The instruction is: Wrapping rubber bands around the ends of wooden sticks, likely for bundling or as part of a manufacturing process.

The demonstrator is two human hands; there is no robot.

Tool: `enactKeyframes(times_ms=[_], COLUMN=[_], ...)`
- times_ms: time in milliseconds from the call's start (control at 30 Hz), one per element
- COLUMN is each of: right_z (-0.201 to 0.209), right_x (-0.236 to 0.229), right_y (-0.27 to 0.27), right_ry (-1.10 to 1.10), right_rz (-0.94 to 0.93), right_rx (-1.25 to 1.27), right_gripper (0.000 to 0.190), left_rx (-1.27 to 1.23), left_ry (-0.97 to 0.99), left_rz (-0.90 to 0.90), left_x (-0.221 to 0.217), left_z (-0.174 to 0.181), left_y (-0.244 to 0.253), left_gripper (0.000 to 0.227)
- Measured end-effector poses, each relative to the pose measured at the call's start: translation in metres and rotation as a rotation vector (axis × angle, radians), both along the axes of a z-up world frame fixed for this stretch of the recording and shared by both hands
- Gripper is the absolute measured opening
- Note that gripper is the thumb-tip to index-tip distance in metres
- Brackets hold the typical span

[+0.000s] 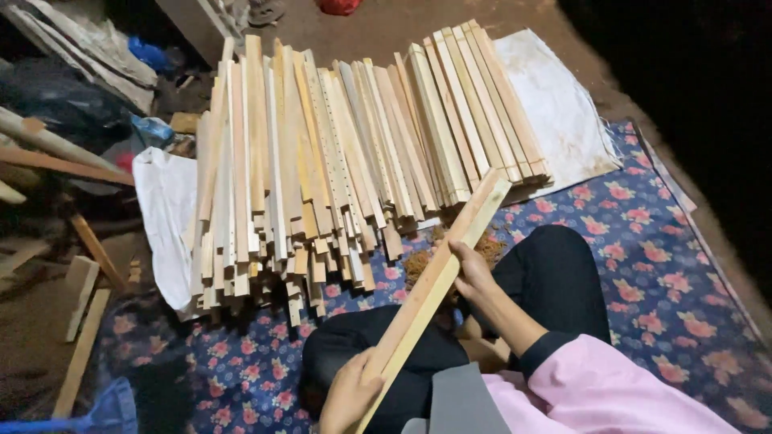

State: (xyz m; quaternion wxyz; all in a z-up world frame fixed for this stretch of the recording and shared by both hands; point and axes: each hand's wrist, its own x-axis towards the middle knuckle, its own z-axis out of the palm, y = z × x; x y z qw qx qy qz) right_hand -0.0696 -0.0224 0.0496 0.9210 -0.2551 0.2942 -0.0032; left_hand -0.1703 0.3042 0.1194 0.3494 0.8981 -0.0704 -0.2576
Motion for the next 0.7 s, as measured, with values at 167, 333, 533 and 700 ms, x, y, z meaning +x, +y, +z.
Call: enactKeyframes(times_ms=[167, 333, 533, 700], right_z=[0.038, 0.046, 0.046, 0.052], right_x=[-0.032, -0.048, -0.048, -0.048], right_y=[0.021, 0.022, -0.002, -0.008], right_ry=[0.075, 0.028, -0.044, -0.095], right_rz=[-0.01, 0.035, 0.042, 0.09], right_rx=[-0.05, -0.064, 0.046, -0.006], right_gripper=[0.037, 0.038, 0.05, 0.065], left_rx=[0.155, 0.161, 0.248, 0.216], left_ry=[-0.271, -0.499, -0.609, -0.534], left_rz=[-0.009, -0.011, 0.0, 0.019], left_x=[0.008, 0.021, 0.022, 0.011], left_z=[0.014, 0.008, -0.01, 0.008], left_y=[-0.103, -0.156, -0.16, -0.159], left_gripper=[0.076, 0.084, 0.08, 0.075])
